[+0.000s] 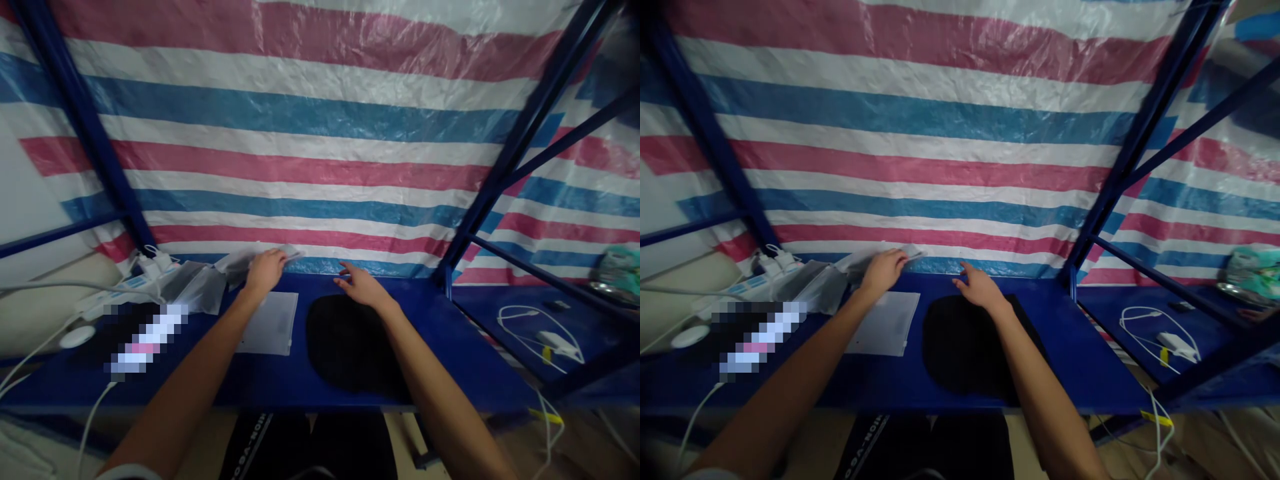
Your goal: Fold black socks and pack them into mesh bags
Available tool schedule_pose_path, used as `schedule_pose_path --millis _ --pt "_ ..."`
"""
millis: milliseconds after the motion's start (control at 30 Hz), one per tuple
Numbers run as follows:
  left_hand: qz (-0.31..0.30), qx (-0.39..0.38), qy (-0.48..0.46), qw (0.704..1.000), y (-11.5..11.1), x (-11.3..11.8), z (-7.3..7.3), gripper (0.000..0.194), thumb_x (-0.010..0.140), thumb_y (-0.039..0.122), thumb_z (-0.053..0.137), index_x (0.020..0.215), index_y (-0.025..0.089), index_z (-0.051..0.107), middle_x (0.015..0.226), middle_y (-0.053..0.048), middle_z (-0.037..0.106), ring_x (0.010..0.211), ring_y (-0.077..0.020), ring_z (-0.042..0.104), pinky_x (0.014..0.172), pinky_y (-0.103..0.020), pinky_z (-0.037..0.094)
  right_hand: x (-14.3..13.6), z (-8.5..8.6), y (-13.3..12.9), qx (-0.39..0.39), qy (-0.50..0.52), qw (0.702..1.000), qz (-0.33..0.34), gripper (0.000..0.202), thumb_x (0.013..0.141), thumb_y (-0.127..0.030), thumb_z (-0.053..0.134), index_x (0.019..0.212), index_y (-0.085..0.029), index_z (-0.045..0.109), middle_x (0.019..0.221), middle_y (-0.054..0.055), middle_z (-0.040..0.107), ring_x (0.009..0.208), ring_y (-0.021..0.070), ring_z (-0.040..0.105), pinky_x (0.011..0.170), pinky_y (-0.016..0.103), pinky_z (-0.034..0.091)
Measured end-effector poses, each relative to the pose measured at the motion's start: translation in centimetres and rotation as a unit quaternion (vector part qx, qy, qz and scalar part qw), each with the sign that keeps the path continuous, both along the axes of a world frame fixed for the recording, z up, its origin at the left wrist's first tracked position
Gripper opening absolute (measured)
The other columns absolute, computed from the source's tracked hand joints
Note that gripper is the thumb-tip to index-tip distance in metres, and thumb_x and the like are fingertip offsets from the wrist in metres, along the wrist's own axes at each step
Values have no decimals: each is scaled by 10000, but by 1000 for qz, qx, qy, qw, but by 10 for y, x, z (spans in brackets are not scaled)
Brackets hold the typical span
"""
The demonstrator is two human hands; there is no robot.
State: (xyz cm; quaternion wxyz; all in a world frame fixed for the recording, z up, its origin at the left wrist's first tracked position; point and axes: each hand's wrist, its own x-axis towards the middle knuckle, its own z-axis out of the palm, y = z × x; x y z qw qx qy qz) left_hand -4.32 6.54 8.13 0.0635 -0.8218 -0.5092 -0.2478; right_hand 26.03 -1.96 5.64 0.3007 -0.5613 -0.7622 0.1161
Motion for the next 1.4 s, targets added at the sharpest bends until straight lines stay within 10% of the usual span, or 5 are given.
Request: schedule_pose_path --millis 267,533,800,1133,1400 --pt "-88 -30 -23 995 -16 54 -68 233 1027 147 544 1100 197 760 1127 -114 762 1062 -275 690 968 -384 502 -9 -78 37 52 94 994 15 225 1013 -215 659 1190 -237 796 1171 87 822 1093 284 778 997 392 581" --pt "-220 32 -35 974 -34 62 -80 314 1035 238 630 1334 229 725 1266 -105 734 1225 -289 640 1089 -444 470 -13 -79 24 102 63 989 87 197 1016 -195 630 1099 -252 800 1066 58 821 976 262 775 896 354 563" --pt "-260 39 -25 965 -27 59 -82 274 1066 192 561 1160 239 814 1210 -73 794 1147 -282 665 1021 -448 443 -15 -79 21 136 4 989 56 143 1035 -285 649 1066 -269 788 1063 62 815 1012 274 753 928 366 547" --pt "-62 67 -108 990 -14 20 -69 192 1060 221 551 1084 199 740 1127 -139 768 1106 -327 659 968 -448 453 33 -75 32 179 88 976 -85 212 1037 -377 566 1049 -245 732 1049 107 781 935 291 727 900 422 569" --pt "-129 12 -293 947 -20 25 -82 233 1033 159 540 1229 224 649 1147 -105 771 1013 -240 763 931 -380 593 13 -65 21 169 177 968 57 257 1005 -427 645 1186 -253 699 1435 126 677 1294 303 671 1083 496 568"
